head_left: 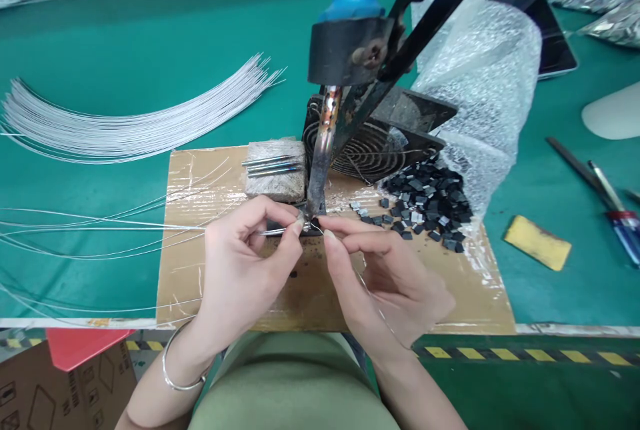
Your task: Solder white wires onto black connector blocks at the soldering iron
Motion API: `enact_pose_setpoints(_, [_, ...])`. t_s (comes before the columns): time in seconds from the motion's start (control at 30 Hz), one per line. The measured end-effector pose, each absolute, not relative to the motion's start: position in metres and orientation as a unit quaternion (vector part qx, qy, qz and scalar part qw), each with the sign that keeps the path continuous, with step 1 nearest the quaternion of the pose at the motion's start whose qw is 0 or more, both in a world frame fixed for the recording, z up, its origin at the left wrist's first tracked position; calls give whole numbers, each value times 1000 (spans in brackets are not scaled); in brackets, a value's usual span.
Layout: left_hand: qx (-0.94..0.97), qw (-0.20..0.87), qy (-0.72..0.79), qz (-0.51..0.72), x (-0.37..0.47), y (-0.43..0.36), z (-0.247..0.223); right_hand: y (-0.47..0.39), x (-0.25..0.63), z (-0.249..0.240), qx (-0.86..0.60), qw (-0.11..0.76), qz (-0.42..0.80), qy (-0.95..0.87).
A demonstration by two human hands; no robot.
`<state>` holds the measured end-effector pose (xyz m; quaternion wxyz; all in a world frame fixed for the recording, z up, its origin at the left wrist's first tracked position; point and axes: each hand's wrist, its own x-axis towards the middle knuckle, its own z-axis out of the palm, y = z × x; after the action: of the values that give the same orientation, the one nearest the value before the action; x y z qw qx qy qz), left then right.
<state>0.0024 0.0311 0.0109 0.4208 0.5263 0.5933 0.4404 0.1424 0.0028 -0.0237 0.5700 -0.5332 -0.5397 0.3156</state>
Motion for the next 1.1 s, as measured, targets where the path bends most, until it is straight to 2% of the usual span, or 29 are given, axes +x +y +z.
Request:
enact_pose_setpoints(0.57, [524, 428, 623, 392, -5, 23, 6, 1, 144, -29, -525, 585, 349, -511])
enact_pose_setpoints(0.7, [614, 349, 629, 326, -10, 1, 4, 1, 157, -29, -544, 645, 350, -407])
enact_pose_setpoints(0.8, [702, 249, 604, 284, -13, -14, -5, -1, 171, -32, -501, 674, 414, -352])
enact_pose_setpoints(0.9, [741, 178, 582, 285, -14, -22, -18, -7, 180, -40, -486, 656, 464, -343])
enact_pose_setpoints(1.1, [728, 149, 585, 325, -21, -27, -31, -20, 180, -54, -543, 589, 476, -363])
